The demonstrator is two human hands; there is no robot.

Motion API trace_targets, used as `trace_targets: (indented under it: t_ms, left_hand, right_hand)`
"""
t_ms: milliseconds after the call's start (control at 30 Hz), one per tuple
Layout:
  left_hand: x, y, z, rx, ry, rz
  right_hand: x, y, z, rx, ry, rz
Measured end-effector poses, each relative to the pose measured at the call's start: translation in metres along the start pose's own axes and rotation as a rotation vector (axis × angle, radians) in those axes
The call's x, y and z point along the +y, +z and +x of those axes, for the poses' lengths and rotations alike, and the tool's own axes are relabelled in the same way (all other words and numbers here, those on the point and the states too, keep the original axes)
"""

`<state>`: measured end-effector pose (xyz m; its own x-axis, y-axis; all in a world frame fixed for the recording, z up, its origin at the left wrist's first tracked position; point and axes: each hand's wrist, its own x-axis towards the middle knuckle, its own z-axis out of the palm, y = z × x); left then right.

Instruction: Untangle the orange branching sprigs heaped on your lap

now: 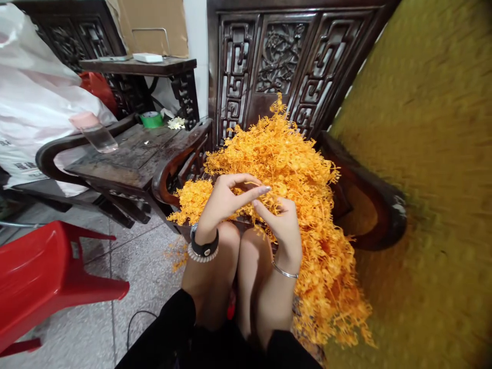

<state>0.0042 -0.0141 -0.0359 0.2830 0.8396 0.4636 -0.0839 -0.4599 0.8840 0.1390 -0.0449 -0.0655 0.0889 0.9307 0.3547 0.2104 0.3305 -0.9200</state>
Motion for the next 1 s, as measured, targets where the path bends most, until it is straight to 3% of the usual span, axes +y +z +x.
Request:
trace_targets:
  t_ms: [100, 200, 267, 400, 633, 767, 867, 1000]
  left_hand:
    - [-0.001, 0.003, 0.009, 0.063, -0.013, -0.087]
    - [0.003, 0.003, 0.017, -0.002, -0.034, -0.116]
    - [0.006, 0.003, 0.022, -0.045, -0.018, -0.074]
    - [0.011, 0.000, 0.031, -0.129, 0.038, -0.065]
    - [0.016, -0.027, 0.048, -0.031, 0.130, -0.067]
    - [0.010, -0.042, 0.052, 0.138, 0.135, -0.126]
    - [-0.003, -0.045, 0.046, 0.211, 0.085, -0.223]
    - [-0.017, -0.038, 0.036, 0.157, -0.031, -0.446]
  right_hand:
    - [0.002, -0.008, 0.000, 0.121, -0.139, -0.123]
    - [0.003, -0.018, -0.003, 0.124, -0.211, 0.027]
    - [-0.002, -0.025, -0.006, 0.062, -0.187, 0.273]
    - [-0.022, -0.040, 0.001, -0.100, 0.047, 0.575]
    - [-0.043, -0.055, 0.062, -0.408, 0.042, 0.516]
    - [-0.036, -0.060, 0.083, -0.510, -0.012, 0.448]
    - [-0.033, -0.062, 0.081, -0.430, -0.083, 0.395]
    - [-0.039, -0.049, 0.068, -0.110, -0.204, 0.225]
